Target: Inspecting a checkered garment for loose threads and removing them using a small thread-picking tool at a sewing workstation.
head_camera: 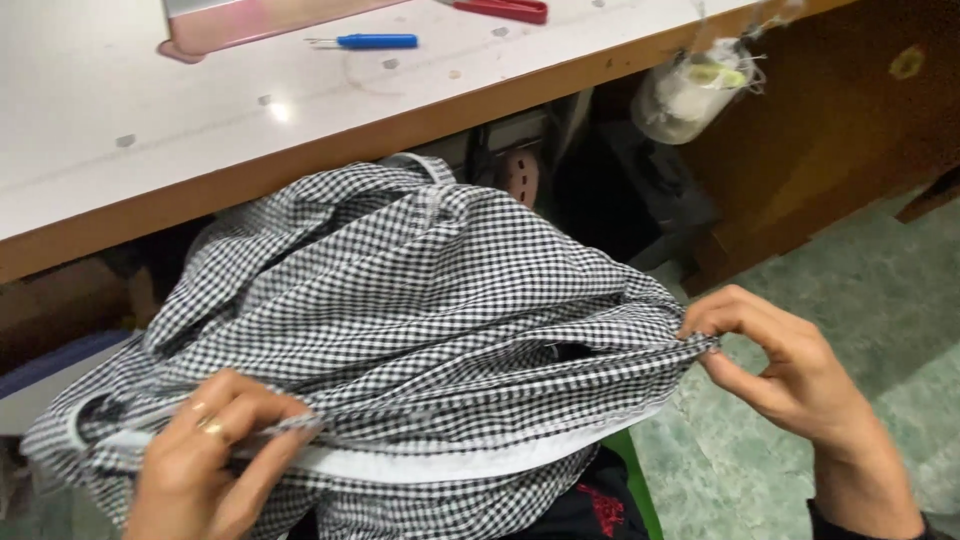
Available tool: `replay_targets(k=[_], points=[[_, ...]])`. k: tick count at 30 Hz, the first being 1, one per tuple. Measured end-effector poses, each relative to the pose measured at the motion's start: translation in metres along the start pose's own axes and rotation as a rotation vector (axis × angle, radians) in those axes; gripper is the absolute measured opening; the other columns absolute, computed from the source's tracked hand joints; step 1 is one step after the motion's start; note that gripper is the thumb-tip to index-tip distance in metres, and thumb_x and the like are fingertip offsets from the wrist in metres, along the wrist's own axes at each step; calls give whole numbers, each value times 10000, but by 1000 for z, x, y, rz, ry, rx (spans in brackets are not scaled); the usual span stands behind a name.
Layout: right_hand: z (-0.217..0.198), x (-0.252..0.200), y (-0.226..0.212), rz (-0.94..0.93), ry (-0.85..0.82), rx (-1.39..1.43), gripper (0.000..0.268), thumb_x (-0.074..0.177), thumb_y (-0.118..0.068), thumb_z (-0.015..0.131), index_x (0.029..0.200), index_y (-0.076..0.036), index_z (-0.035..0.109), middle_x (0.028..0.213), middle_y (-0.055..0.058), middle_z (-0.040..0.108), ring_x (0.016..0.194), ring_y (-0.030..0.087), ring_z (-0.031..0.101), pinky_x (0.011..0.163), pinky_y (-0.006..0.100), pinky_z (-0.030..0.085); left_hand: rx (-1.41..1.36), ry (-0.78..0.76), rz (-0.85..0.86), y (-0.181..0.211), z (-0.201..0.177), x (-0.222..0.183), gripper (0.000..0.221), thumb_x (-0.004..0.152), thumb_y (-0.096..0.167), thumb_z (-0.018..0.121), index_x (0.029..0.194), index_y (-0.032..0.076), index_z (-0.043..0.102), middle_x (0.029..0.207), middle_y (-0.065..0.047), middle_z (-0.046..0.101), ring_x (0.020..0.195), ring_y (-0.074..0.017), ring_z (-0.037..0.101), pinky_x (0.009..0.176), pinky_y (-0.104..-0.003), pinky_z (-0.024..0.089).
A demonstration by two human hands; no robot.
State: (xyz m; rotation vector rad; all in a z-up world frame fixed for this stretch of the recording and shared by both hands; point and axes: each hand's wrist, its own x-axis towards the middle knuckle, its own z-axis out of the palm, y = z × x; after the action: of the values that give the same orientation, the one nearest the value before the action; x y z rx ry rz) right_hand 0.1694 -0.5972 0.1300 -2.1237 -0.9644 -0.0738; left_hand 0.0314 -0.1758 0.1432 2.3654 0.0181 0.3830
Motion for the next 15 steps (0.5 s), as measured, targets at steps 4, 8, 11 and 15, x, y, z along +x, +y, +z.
replay_targets(k=[4,8,11,15], points=[[2,-5,8,33,4,-13,122,852,-68,567,957,-17,603,955,96,678,903,211,677,798,305,531,63,-100,47,-12,2,2,101,803,209,695,861,127,687,760,-5,611,659,-149,564,577,-297,434],[-1,-14,20,88,51,-86,133,834,-75,590,950,-11,600,975,95,678,916,198,663,834,292,504,178,-93,130,-13,-2,1,93,850,244,662,893,161,662,828,36,612,773,-150,592,612,-302,450],[-6,-28,47,117,104,-69,117,854,-62,587,962,-19,585,970,109,665,918,206,657,898,303,507,346,-114,83,-18,-11,2,112,848,290,682,882,186,658,839,49,562,795,-142,563,411,-350,423],[-12,-47,84,128,126,-86,115,897,-116,553,996,-58,550,1015,88,618,975,190,608,945,304,461,392,-64,73,-20,-25,-4,67,834,213,693,884,206,648,866,60,562,848,-154,550,420,-355,446]])
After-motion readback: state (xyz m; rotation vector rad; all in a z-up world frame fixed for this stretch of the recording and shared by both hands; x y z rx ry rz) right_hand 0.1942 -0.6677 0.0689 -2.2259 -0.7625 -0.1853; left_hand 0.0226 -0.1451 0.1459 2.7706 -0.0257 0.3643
